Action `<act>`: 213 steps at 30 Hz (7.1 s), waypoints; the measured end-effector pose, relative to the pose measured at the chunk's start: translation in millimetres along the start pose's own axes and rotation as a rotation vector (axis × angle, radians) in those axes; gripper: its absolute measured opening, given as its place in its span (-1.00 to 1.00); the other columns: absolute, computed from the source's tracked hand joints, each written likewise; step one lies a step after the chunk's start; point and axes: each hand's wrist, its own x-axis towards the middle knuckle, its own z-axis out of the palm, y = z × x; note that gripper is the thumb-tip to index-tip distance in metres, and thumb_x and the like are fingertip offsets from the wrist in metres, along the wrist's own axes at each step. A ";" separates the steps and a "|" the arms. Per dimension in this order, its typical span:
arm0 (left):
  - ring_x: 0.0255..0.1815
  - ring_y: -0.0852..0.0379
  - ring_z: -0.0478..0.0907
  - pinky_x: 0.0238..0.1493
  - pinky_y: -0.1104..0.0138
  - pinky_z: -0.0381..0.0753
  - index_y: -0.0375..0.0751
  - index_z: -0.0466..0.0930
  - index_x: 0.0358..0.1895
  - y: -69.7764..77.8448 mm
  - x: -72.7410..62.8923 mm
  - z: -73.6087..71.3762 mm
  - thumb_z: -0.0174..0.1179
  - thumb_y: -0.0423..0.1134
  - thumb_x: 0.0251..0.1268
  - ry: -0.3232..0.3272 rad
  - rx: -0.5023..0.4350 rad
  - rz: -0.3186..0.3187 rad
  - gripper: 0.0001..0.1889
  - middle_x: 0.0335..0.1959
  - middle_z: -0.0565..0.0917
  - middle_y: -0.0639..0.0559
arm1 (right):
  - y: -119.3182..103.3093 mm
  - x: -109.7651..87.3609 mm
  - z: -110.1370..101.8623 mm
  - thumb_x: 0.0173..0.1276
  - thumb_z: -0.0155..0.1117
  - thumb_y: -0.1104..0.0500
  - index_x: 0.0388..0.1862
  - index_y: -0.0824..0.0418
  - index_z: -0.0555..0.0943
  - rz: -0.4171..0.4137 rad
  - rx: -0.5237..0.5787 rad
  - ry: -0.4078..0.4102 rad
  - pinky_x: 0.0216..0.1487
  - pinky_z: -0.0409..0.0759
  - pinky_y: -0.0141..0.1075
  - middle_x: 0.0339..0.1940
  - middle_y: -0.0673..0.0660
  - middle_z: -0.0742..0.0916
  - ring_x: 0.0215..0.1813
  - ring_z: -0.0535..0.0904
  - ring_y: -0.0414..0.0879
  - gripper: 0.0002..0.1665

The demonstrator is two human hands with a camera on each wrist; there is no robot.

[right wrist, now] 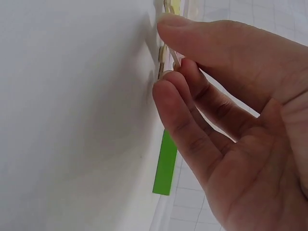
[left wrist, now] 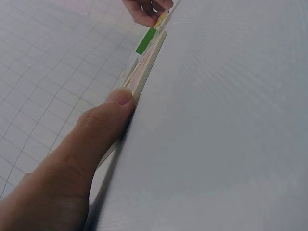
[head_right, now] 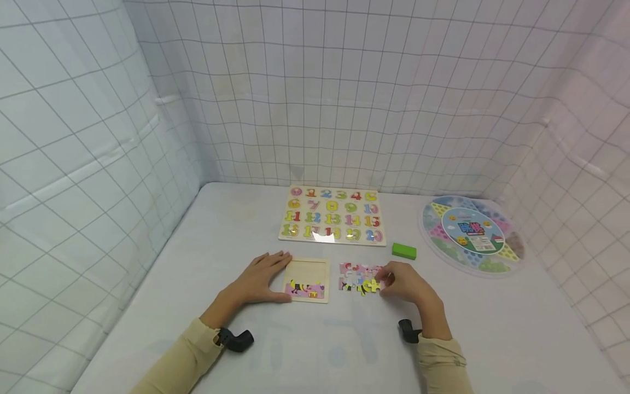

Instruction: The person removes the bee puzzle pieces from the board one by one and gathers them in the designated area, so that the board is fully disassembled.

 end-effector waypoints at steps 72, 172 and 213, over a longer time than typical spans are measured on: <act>0.60 0.04 0.05 0.57 0.00 0.01 -0.08 0.08 0.54 0.5 -1.4 -0.9 0.20 0.53 -0.10 -0.021 0.020 -0.013 0.16 0.57 0.17 0.04 | -86.1 40.6 50.8 -0.01 0.60 0.16 -0.12 0.22 0.71 -0.174 0.035 -0.134 -0.32 0.52 -0.44 -0.38 0.01 0.67 -0.33 0.50 -0.19 -0.57; 0.58 0.03 0.08 0.56 -0.01 0.03 -0.11 0.10 0.53 -4.1 -1.6 2.1 0.17 0.51 -0.04 0.019 0.023 0.033 0.12 0.55 0.19 0.03 | -131.7 66.0 83.1 -0.02 0.61 0.18 -0.19 0.19 0.69 -0.248 0.054 -0.144 -0.33 0.53 -0.44 -0.41 -0.02 0.67 -0.36 0.54 -0.22 -0.61; 0.59 0.04 0.06 0.58 0.01 -0.02 -0.10 0.08 0.54 -1.5 -0.3 0.6 0.17 0.51 -0.04 -0.006 0.024 0.010 0.13 0.56 0.17 0.04 | -121.2 58.7 72.6 -0.03 0.62 0.14 -0.19 0.19 0.71 -0.197 0.060 -0.118 -0.30 0.56 -0.42 -0.38 -0.03 0.70 -0.34 0.56 -0.23 -0.61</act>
